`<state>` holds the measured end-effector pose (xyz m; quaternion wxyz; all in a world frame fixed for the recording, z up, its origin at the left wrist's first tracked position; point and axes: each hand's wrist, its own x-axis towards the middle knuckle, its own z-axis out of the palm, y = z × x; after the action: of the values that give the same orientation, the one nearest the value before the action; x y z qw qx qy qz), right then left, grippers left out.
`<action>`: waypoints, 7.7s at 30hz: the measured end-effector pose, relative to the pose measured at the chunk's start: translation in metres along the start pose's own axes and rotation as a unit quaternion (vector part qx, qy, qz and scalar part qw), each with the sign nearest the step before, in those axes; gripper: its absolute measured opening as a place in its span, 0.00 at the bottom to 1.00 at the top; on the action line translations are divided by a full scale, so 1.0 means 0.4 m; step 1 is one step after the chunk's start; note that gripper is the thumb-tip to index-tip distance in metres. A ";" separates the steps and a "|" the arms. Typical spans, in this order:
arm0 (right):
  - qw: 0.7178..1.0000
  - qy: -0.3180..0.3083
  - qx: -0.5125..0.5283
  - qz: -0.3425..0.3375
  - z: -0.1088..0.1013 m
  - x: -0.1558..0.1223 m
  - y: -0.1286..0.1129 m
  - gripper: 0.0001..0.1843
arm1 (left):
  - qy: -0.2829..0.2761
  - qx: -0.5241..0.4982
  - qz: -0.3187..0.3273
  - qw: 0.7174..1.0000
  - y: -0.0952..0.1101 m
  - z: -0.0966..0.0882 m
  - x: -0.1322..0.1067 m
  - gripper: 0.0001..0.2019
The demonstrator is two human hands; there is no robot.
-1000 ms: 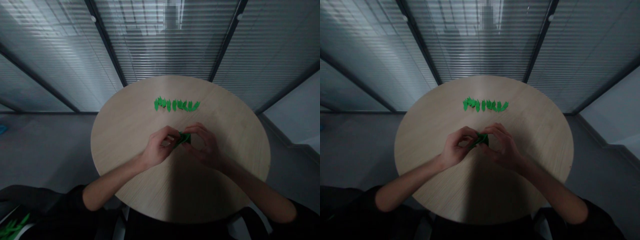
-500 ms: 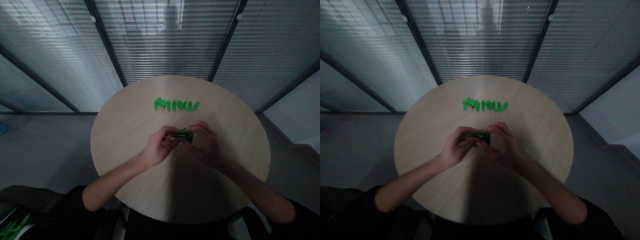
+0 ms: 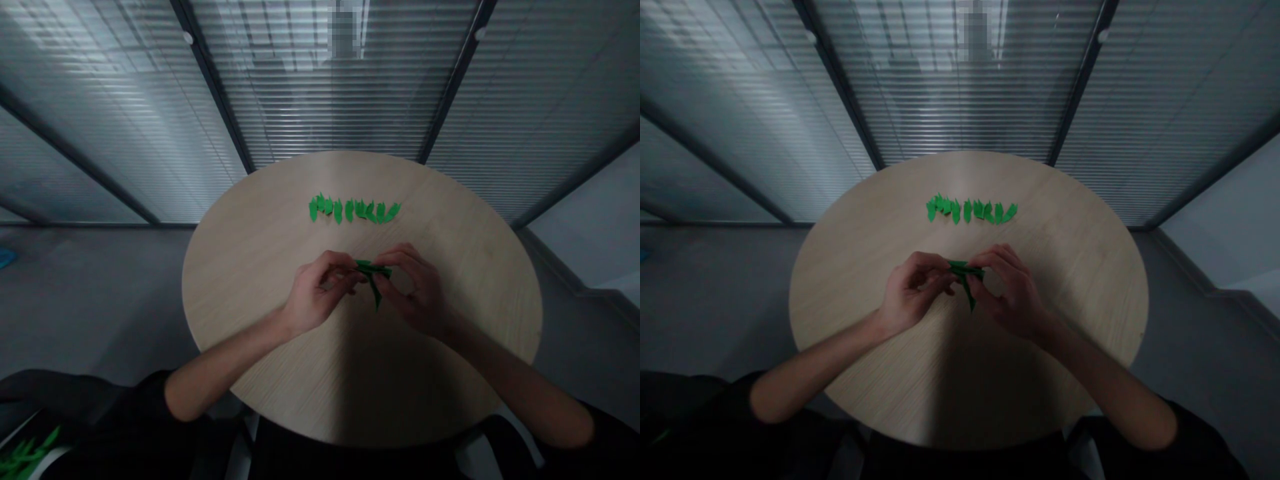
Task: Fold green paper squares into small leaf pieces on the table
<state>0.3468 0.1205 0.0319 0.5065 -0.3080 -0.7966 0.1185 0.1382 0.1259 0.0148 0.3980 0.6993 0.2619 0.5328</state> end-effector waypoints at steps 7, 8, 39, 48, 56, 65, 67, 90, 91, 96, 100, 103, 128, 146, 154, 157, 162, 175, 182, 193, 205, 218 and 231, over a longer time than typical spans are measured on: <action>1.000 0.000 -0.005 0.006 -0.001 -0.002 0.002 0.07 | 0.000 -0.036 -0.022 0.999 0.001 0.005 0.000 0.08; 1.000 -0.001 -0.006 0.008 -0.001 -0.002 0.002 0.07 | 0.001 -0.045 -0.021 0.999 -0.001 0.005 0.000 0.09; 0.997 -0.049 -0.048 -0.031 -0.012 0.009 -0.001 0.05 | 0.011 0.170 0.066 0.983 0.016 -0.011 0.002 0.06; 0.991 -0.083 -0.091 -0.041 -0.003 0.006 -0.002 0.07 | -0.008 0.203 0.084 0.976 0.008 -0.010 -0.007 0.07; 0.989 -0.103 -0.096 -0.040 -0.002 0.000 0.005 0.06 | -0.009 0.194 0.066 0.979 0.006 -0.011 -0.008 0.07; 0.988 -0.115 -0.102 -0.030 -0.003 -0.002 0.006 0.06 | -0.025 0.148 0.035 0.988 0.007 -0.004 -0.003 0.15; 0.988 -0.117 -0.100 -0.032 -0.005 -0.003 0.009 0.06 | -0.026 0.152 0.032 0.988 0.006 -0.004 -0.003 0.16; 0.992 -0.078 -0.089 -0.043 -0.008 0.002 0.008 0.04 | -0.002 0.119 0.020 0.993 -0.007 -0.005 -0.003 0.18; 0.992 -0.078 -0.090 -0.047 -0.007 0.002 0.008 0.05 | -0.002 0.116 0.017 0.993 -0.008 -0.005 -0.003 0.18; 0.993 -0.080 -0.086 -0.035 -0.005 -0.001 0.011 0.03 | -0.002 0.099 -0.003 0.995 -0.010 -0.005 0.000 0.19; 0.994 -0.065 -0.085 -0.024 -0.002 -0.003 0.011 0.04 | -0.013 0.100 0.000 0.995 -0.007 -0.005 0.002 0.19; 0.994 -0.060 -0.087 -0.023 0.000 -0.003 0.011 0.04 | -0.018 0.110 0.001 0.994 -0.005 -0.006 0.002 0.18; 0.989 -0.072 -0.106 -0.075 -0.004 -0.003 0.011 0.05 | -0.015 0.153 0.040 0.987 -0.006 -0.003 0.001 0.16; 0.987 -0.111 -0.106 -0.050 -0.003 -0.004 0.012 0.05 | -0.028 0.159 0.032 0.986 -0.009 -0.006 -0.004 0.14; 0.988 -0.108 -0.097 -0.043 -0.004 -0.002 0.014 0.05 | -0.034 0.181 0.042 0.982 -0.008 -0.010 -0.001 0.14; 0.987 -0.108 -0.104 -0.057 -0.005 0.000 0.010 0.05 | -0.035 0.177 0.056 0.982 -0.008 -0.009 -0.002 0.14; 0.986 -0.093 -0.114 -0.073 -0.005 -0.002 0.010 0.06 | -0.027 0.178 0.050 0.982 0.001 -0.007 0.001 0.12; 0.989 -0.034 -0.125 -0.073 -0.005 -0.004 0.016 0.08 | -0.034 0.187 0.044 0.981 0.014 -0.016 0.007 0.06; 0.987 -0.046 -0.129 -0.080 -0.006 0.000 0.009 0.07 | -0.031 0.190 0.046 0.980 0.008 -0.019 0.004 0.06; 0.988 -0.066 -0.119 -0.068 -0.008 -0.003 0.011 0.08 | -0.049 0.196 0.071 0.977 0.020 -0.019 0.011 0.10; 0.988 -0.032 -0.126 -0.080 -0.007 -0.003 0.014 0.08 | -0.044 0.128 0.032 0.990 0.003 -0.027 0.008 0.12; 0.988 0.016 -0.119 -0.092 -0.012 -0.014 0.014 0.12 | -0.058 -0.078 -0.164 0.982 0.004 0.003 0.034 0.12; 1.000 -0.020 -0.014 -0.004 0.006 -0.018 0.034 0.08 | -0.051 -0.130 -0.189 0.972 0.007 0.001 0.037 0.14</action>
<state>0.3519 0.1272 0.0189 0.4867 -0.3090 -0.8094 0.1114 0.1428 0.1359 0.0248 0.5921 0.6051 0.2973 0.4414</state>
